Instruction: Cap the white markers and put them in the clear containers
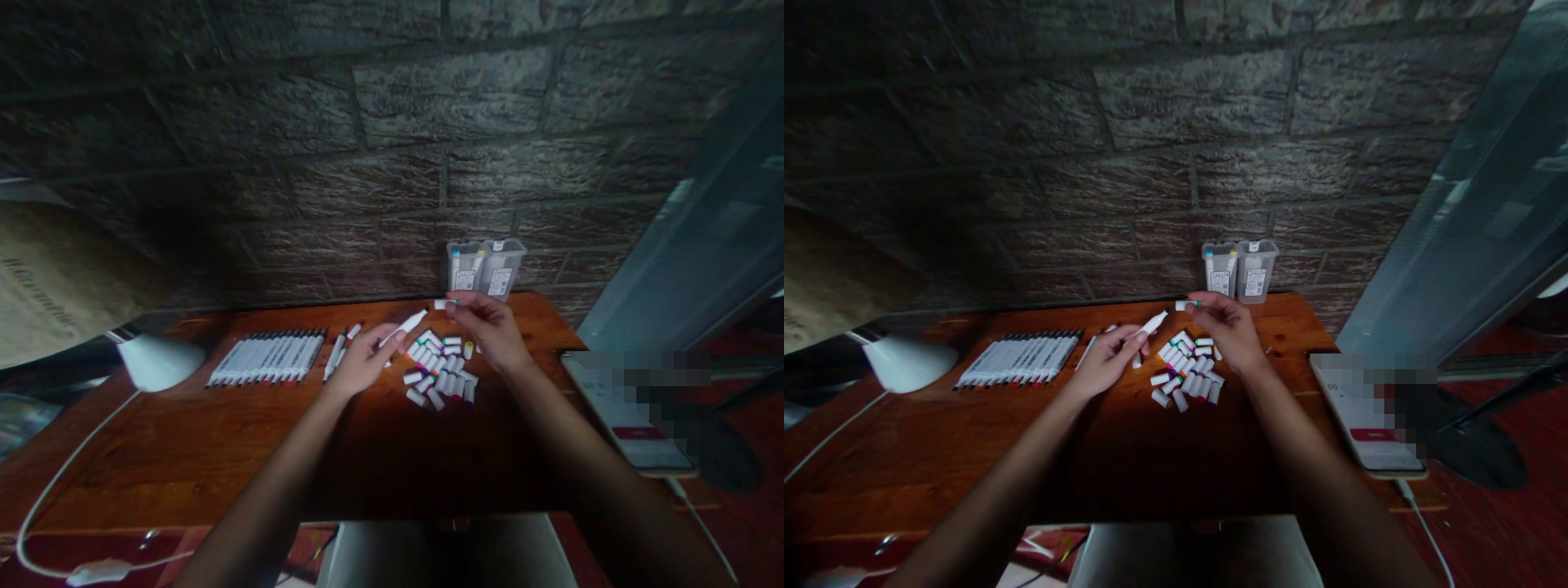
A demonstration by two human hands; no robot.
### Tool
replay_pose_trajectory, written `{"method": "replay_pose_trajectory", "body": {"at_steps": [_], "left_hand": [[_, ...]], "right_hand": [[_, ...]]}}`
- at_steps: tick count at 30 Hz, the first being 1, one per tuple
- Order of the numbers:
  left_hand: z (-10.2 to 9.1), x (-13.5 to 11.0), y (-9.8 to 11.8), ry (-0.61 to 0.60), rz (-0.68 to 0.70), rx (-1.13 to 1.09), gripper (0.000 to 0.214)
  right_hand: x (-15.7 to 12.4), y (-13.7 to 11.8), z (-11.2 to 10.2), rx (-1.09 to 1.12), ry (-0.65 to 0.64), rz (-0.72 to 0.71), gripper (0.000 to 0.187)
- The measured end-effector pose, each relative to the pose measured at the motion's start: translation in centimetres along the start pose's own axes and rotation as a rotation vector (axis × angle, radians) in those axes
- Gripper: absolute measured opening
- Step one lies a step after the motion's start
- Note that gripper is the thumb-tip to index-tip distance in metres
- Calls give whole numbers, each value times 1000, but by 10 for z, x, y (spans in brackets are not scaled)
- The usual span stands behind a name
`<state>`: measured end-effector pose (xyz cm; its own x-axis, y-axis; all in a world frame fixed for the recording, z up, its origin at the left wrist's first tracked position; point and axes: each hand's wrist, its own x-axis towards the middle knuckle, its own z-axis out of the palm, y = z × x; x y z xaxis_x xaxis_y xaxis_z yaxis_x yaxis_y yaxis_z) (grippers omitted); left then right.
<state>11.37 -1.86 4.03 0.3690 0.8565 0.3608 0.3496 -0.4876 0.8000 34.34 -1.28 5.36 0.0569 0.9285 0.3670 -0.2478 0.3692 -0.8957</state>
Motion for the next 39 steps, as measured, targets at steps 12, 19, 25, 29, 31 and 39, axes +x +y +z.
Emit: {"method": "replay_pose_trajectory", "body": {"at_steps": [12,19,25,29,31,39], "left_hand": [[4,1,-1,63,45,-9,32],[6,-1,-3,96,100,106,32],[3,-3,-7,114,109,205,31],[0,-1,-8,181,162,246,29],[0,-1,-7,197,182,251,27],[0,-3,2,180,209,280,31]], "right_hand": [[-3,1,1,-107,-86,29,29],[-9,3,2,-319,-199,-11,28],[-7,1,4,-216,-155,67,31],[-4,1,3,-146,-115,99,36],[-4,2,3,-132,-108,120,36],[-7,0,-2,-108,-214,134,29]]}}
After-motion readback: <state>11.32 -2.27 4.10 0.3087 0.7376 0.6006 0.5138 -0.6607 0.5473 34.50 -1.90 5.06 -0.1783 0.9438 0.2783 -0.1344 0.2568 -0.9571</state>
